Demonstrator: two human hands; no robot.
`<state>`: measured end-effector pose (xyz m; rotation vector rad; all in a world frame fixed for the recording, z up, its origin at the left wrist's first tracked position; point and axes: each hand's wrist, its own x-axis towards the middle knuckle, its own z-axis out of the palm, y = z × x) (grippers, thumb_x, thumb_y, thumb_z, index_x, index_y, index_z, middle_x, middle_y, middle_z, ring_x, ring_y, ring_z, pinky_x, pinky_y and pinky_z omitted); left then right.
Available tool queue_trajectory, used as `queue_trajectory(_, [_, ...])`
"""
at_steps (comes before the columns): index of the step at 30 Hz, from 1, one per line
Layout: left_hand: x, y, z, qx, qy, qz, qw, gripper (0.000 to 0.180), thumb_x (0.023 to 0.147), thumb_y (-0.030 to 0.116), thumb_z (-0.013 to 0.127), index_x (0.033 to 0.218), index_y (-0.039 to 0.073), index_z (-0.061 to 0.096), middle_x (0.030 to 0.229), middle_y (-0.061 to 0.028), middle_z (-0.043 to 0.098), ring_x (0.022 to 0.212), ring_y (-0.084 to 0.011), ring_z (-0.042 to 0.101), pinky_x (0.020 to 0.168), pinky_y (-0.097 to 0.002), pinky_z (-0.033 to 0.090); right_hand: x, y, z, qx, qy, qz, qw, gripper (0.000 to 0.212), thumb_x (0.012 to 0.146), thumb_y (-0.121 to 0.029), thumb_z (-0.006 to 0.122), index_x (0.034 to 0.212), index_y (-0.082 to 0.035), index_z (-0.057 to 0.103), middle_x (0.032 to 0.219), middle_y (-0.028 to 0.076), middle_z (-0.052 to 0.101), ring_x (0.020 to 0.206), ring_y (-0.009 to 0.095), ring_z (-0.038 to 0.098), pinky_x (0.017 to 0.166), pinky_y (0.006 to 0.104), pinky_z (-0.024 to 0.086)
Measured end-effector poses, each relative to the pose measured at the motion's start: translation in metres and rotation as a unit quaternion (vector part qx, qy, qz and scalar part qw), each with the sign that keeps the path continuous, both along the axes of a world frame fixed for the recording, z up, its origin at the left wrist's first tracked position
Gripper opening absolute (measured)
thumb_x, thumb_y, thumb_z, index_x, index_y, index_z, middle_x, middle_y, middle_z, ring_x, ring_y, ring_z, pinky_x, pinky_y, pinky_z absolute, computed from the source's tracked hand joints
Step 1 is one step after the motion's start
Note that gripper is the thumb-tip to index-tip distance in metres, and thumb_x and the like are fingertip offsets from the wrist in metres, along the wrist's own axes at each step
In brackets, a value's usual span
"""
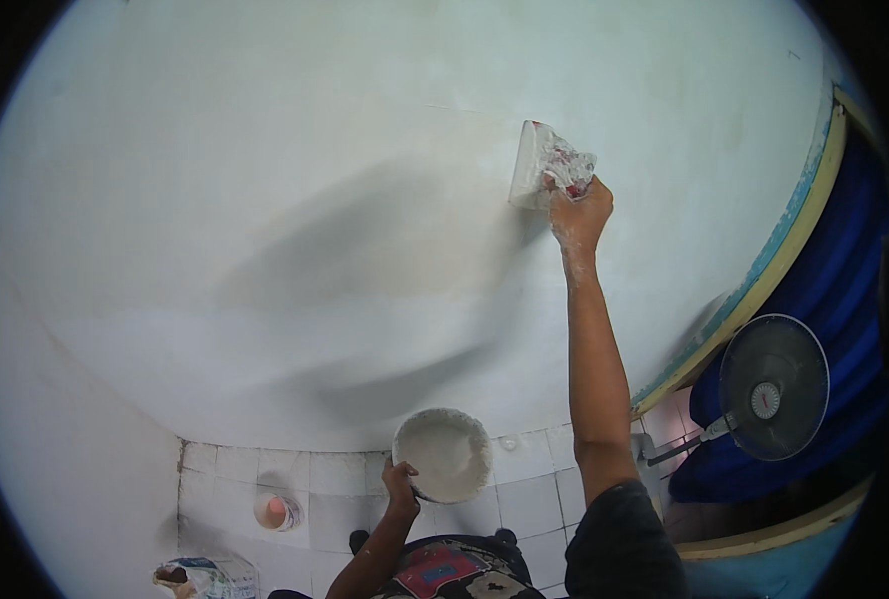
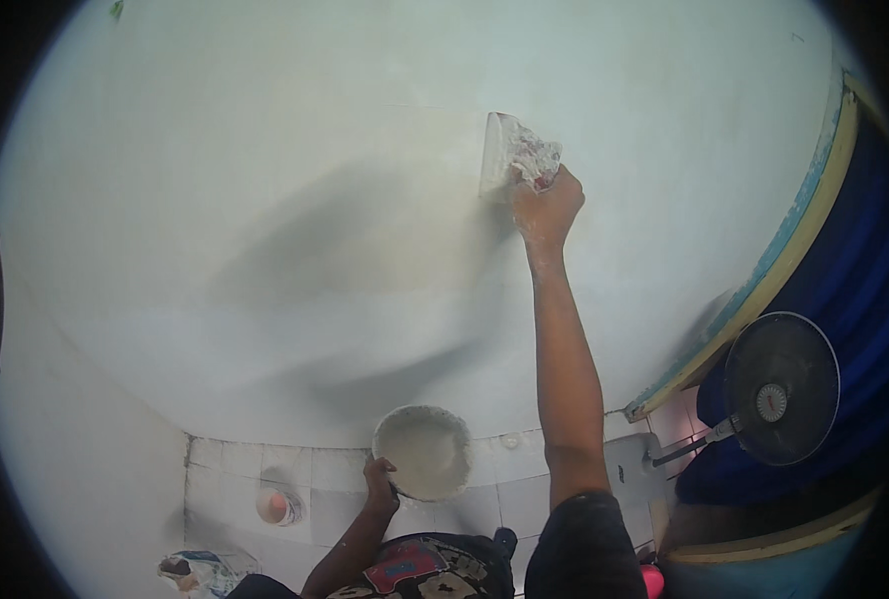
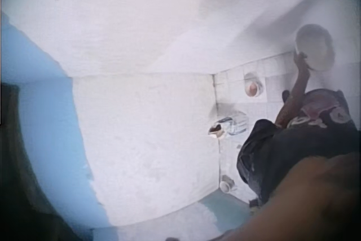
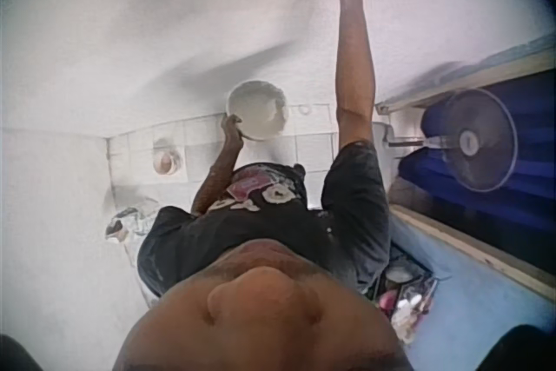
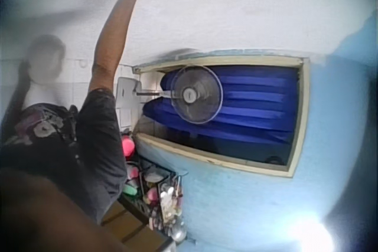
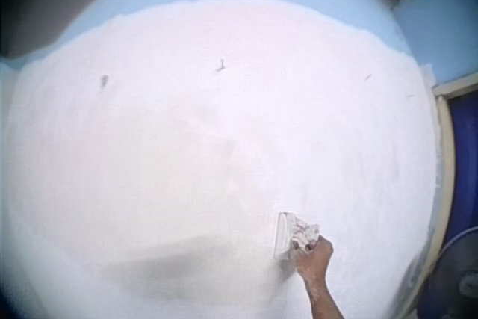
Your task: The person repeatedly scoops white plaster from a bucket and applies it to the ceiling using a trowel, smoothing the surface in broad strokes. The person works across different sections of the ceiling, periodically reloading the trowel from the bucket.
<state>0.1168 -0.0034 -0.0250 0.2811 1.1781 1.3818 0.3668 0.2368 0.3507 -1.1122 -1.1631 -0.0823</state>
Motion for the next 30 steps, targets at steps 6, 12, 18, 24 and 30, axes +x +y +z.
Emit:
queue_trajectory(6, [0.002,-0.01,-0.004,-0.006,-0.011,-0.009,1.0,0.048,0.061,0.006,0.052,0.108,0.0,0.053,0.092,-0.0093,0.055,0.085,-0.0235,0.053,0.077,-0.0346,0.046,-0.037,-0.031,0.054,0.067,-0.132,0.011,0.989,0.034,0.076,-0.003,0.057,0.11,0.0,0.066,0.089,0.018,0.07,0.081,0.029,0.068,0.075,0.0361,0.052])
queue_trajectory(12, [-0.004,-0.014,-0.026,0.009,-0.077,-0.024,0.997,0.052,0.06,0.009,0.05,0.112,0.0,0.053,0.096,-0.0096,0.056,0.088,-0.0253,0.054,0.081,-0.0356,0.047,-0.095,0.008,0.083,0.024,-0.457,-0.074,0.886,0.047,0.087,-0.007,0.051,0.134,-0.007,0.052,0.137,0.016,0.053,0.126,0.034,0.051,0.104,0.0444,0.043])
queue_trajectory(18, [-0.004,-0.017,-0.009,0.017,-0.059,-0.011,0.998,0.05,0.06,0.009,0.049,0.11,0.001,0.054,0.095,-0.0087,0.056,0.088,-0.0248,0.054,0.083,-0.0348,0.046,-0.08,0.004,-0.06,0.044,-0.475,-0.01,0.879,0.053,0.084,-0.009,0.062,0.136,-0.009,0.051,0.14,0.015,0.051,0.127,0.032,0.051,0.106,0.0415,0.042])
queue_trajectory(24, [-0.007,-0.01,-0.017,0.007,-0.072,-0.019,0.997,0.048,0.06,0.009,0.05,0.108,0.002,0.054,0.094,-0.0084,0.055,0.087,-0.0233,0.053,0.081,-0.0345,0.045,-0.072,-0.034,-0.105,-0.123,-0.478,0.048,0.869,0.049,0.079,-0.003,0.064,0.127,-0.009,0.059,0.118,0.016,0.065,0.113,0.034,0.06,0.097,0.0428,0.048])
queue_trajectory(30, [-0.004,-0.01,-0.005,0.015,-0.014,-0.023,1.0,0.035,0.063,0.015,0.054,0.097,0.006,0.053,0.088,-0.0073,0.053,0.083,-0.0229,0.055,0.081,-0.0364,0.046,-0.034,-0.001,-0.014,-0.037,-0.156,0.138,0.977,0.019,0.076,-0.01,0.068,0.093,-0.002,0.07,0.081,0.022,0.067,0.075,0.036,0.067,0.069,0.0385,0.052])
